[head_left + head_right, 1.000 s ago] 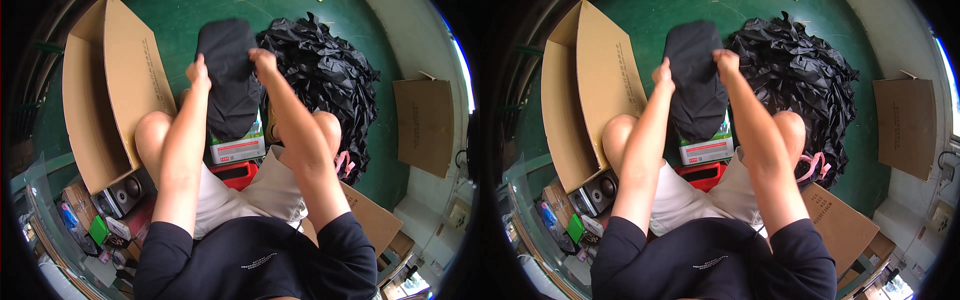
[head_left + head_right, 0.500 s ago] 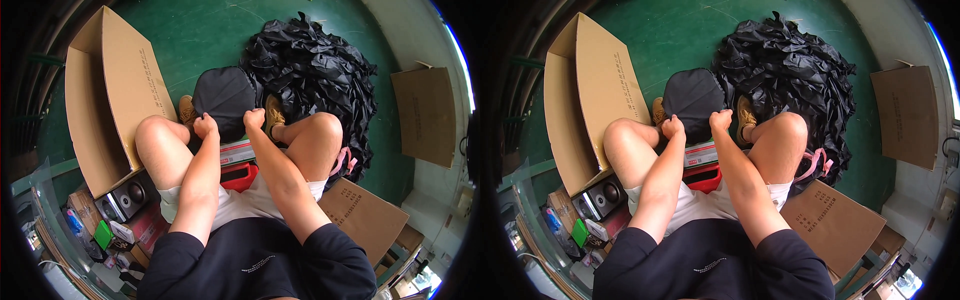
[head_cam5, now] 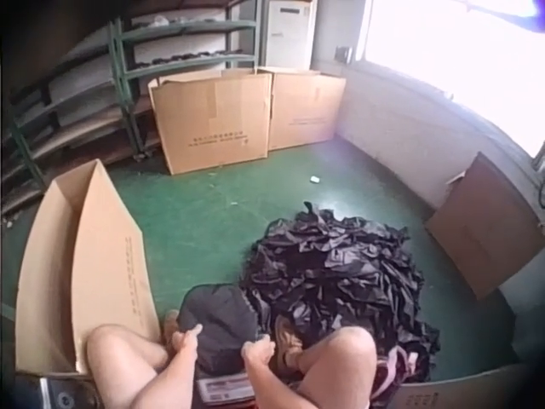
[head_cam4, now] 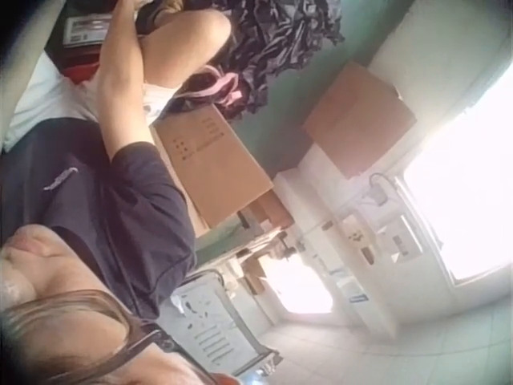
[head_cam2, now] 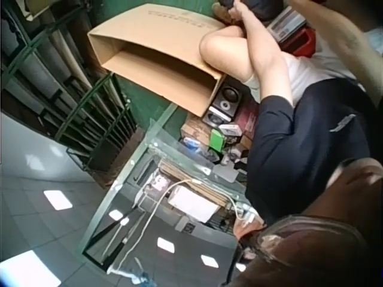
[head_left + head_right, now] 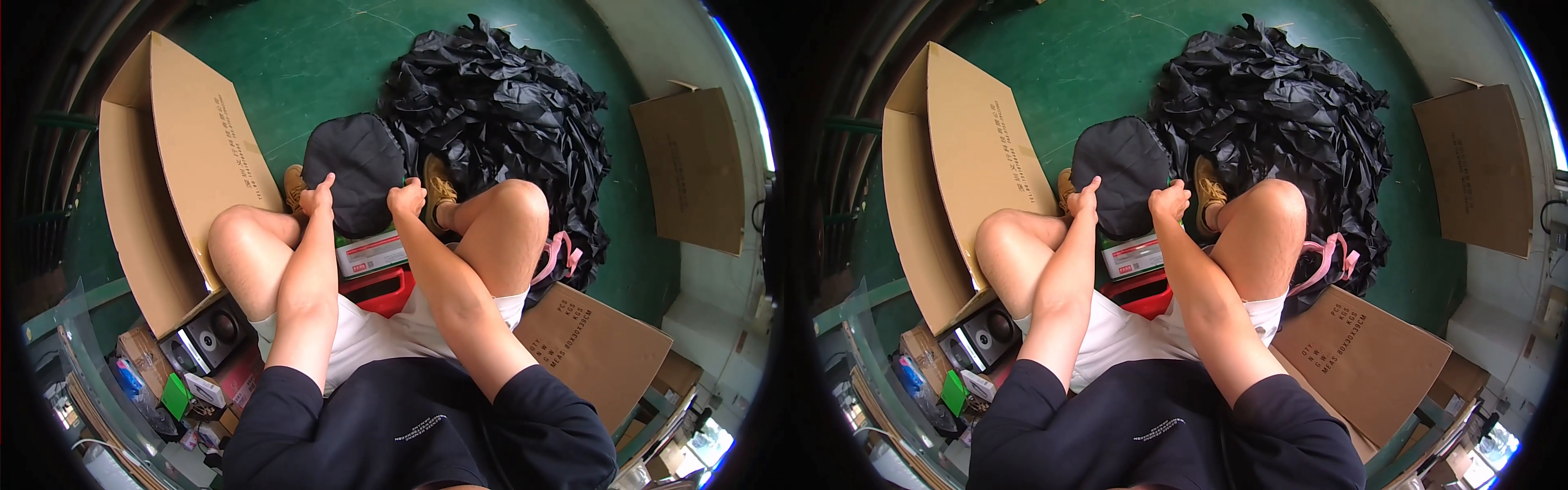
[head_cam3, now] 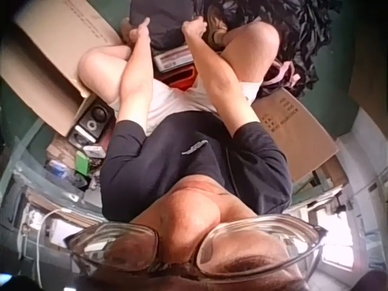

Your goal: Inspecting black fabric covers or bags in a warehouse setting.

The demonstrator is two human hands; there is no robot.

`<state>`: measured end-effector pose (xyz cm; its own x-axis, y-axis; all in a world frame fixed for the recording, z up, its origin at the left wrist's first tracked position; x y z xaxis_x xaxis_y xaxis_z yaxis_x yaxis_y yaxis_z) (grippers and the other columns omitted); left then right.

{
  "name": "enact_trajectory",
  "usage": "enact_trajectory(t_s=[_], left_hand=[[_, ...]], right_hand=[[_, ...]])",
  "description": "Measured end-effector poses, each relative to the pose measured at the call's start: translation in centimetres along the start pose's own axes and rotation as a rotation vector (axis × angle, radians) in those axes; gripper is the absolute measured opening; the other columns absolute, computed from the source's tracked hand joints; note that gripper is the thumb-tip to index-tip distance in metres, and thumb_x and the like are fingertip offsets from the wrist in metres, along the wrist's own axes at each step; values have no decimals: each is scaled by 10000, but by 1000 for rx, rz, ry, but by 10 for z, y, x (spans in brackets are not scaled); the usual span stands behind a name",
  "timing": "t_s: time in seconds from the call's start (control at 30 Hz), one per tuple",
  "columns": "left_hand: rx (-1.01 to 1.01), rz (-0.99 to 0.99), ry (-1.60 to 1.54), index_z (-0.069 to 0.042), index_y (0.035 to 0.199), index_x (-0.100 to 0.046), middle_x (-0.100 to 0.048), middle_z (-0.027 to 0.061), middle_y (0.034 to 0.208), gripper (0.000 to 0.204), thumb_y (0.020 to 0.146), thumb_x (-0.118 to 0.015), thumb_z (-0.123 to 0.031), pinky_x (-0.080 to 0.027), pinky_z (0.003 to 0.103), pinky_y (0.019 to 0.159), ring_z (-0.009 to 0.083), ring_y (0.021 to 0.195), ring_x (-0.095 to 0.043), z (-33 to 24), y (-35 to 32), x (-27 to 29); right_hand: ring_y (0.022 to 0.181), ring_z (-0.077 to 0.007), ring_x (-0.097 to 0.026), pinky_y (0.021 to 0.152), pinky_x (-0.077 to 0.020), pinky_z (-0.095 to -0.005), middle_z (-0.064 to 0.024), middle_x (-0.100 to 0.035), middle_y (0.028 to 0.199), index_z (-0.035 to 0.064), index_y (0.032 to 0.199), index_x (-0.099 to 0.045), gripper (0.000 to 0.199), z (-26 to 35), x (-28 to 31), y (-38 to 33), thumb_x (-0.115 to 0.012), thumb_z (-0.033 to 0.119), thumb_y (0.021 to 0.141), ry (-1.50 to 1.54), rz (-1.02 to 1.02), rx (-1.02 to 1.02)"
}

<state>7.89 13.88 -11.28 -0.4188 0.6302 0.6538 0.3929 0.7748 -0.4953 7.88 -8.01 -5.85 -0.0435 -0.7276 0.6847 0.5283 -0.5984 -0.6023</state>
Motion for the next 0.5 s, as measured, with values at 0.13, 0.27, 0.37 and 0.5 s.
enact_trajectory(t_s=[0.13,0.27,0.37,0.5], left_hand=[[20,45,-122,127,1084,-635,-620,292,1198,749,627,-890,-408,-451,412,989,385,1149,-593,-4,6,-2],[-31,31,4,131,995,-663,-659,285,1107,617,649,-868,-338,-474,398,943,356,1071,-636,-22,-4,3],[-45,-24,67,131,919,-670,-681,249,1028,508,659,-838,-271,-489,387,910,316,979,-656,-40,-20,4],[-55,185,-462,124,906,-662,-683,206,995,450,653,-812,-217,-496,369,890,289,929,-651,-47,-8,-19]], right_hand=[[1161,-330,-531,966,-468,-425,-116,-530,1228,148,1200,-574,412,1,-5,1,-657,120,797,-8,-18,46],[1164,-329,-524,971,-462,-425,-117,-525,1226,145,1198,-567,417,3,-6,2,-658,117,792,-17,-36,44],[1183,-330,-538,986,-463,-414,-130,-534,1264,132,1219,-576,423,3,-4,1,-632,104,801,-17,-39,41],[1176,-328,-541,975,-464,-410,-136,-547,1244,130,1207,-585,423,1,-7,-1,-671,147,792,33,-35,57]])
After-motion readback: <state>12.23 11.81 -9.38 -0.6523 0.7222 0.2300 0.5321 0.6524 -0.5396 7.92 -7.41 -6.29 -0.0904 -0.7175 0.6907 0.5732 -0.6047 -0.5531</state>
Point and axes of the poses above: each hand's wrist, its own y-axis towards the middle knuckle, its own x-axis out of the back of the hand, z = x × y, the point moved 3 cm from there along y, towards the middle knuckle
